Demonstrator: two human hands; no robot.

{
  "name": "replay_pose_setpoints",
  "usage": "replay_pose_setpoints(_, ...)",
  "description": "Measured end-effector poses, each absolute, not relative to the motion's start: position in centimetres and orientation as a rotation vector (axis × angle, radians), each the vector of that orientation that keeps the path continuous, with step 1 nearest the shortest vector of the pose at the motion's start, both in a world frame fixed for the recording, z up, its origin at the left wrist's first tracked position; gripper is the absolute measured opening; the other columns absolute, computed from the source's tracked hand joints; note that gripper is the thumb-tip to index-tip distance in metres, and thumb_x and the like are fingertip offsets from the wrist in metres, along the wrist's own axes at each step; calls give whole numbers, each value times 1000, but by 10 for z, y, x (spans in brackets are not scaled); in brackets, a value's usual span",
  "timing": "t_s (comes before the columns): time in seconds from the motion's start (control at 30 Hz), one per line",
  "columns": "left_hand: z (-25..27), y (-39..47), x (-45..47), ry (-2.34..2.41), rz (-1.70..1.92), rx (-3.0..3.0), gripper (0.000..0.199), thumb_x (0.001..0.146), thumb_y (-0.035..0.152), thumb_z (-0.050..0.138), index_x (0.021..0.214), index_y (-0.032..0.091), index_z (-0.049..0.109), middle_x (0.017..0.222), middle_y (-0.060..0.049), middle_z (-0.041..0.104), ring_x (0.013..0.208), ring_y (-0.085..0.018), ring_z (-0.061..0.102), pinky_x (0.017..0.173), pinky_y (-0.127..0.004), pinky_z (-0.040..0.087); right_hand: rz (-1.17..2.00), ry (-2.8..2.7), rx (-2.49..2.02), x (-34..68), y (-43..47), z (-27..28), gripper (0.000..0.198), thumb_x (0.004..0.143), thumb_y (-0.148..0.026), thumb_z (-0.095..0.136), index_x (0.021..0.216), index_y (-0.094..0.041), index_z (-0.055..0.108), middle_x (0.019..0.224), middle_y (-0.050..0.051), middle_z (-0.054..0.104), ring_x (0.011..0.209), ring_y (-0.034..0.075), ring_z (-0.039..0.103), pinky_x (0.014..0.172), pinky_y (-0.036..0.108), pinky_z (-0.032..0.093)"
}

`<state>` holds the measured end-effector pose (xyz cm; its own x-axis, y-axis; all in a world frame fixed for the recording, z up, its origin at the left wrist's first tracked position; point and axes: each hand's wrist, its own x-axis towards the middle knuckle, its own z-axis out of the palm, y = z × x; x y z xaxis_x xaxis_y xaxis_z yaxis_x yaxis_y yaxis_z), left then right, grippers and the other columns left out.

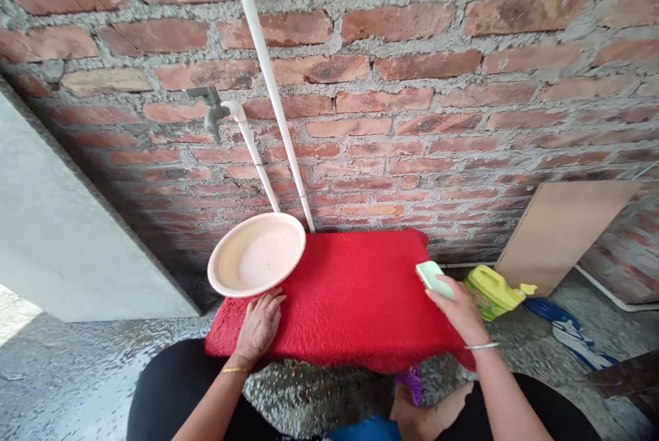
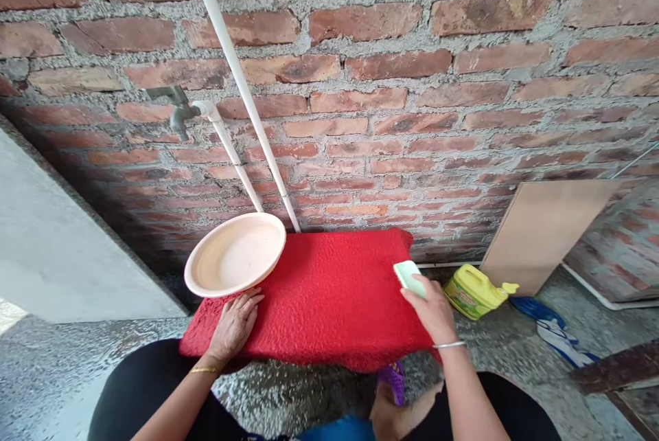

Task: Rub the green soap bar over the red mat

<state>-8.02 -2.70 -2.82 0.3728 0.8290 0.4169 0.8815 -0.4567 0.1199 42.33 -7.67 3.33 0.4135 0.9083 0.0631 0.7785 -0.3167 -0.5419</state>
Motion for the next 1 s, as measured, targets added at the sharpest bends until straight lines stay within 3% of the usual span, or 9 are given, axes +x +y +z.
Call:
replay_pose_setpoints(0.13, -28, -26, -81, -1576, -649, -2497, 32, 93, 20, 42, 118, 22, 61, 128, -9, 63, 119, -23, 57, 99, -41, 42, 486, -1733, -1983, 382, -73, 32, 42, 77, -44, 61, 116, -29, 64, 106, 3, 63, 97, 20, 63, 86, 30, 46)
replay_pose_setpoints(0.37, -26, -27, -79, -1599, -642, -2506, 33, 92, 20, 42, 119, 23, 61, 129, -9, 62, 119, -23, 57, 99, -41, 42, 254, -1602, -2392, 428, -78, 43, 55, 79, -44, 57, 129, -22, 56, 108, 10, 64, 99, 26, 62, 86, 37, 44)
replay_pose_setpoints(0.53, -23, -27, -78, -1604, -642, -2515, 33, 93, 20, 42, 118, 23, 61, 129, -8, 63, 119, -23, 57, 99, -41, 42, 818, -1800, -1916, 420, -89, 60, 69, 64, -30, 62, 132, -23, 52, 125, 5, 61, 108, 23, 59, 90, 30, 44)
replay_pose_setpoints(0.67, -22, -27, -79, -1602, -645, -2498, 32, 92, 20, 43, 117, 24, 62, 127, -8, 64, 117, -23, 58, 97, -40, 44, 1091, -2005, -1721, 392, -97, 77, 68, 54, -22, 62, 122, -23, 60, 119, 3, 64, 106, 24, 58, 90, 30, 44)
replay_pose_setpoints(0.83, -21, -28, -78, -1585, -628, -2506, 31, 93, 20, 41, 118, 23, 60, 129, -8, 63, 119, -22, 57, 97, -39, 43, 1067, -2047, -1891, 416, -110, 84, 73, 46, -16, 58, 118, -27, 62, 112, 1, 68, 100, 24, 61, 83, 29, 45)
replay_pose_setpoints(1.0, -20, -29, -77, -1600, -638, -2509, 31, 94, 21, 41, 117, 22, 61, 129, -9, 63, 119, -23, 57, 99, -40, 41, 926, -1926, -2025, 418, -127, 91, 79, 52, -18, 56, 131, -25, 56, 127, 6, 63, 111, 28, 59, 91, 32, 45)
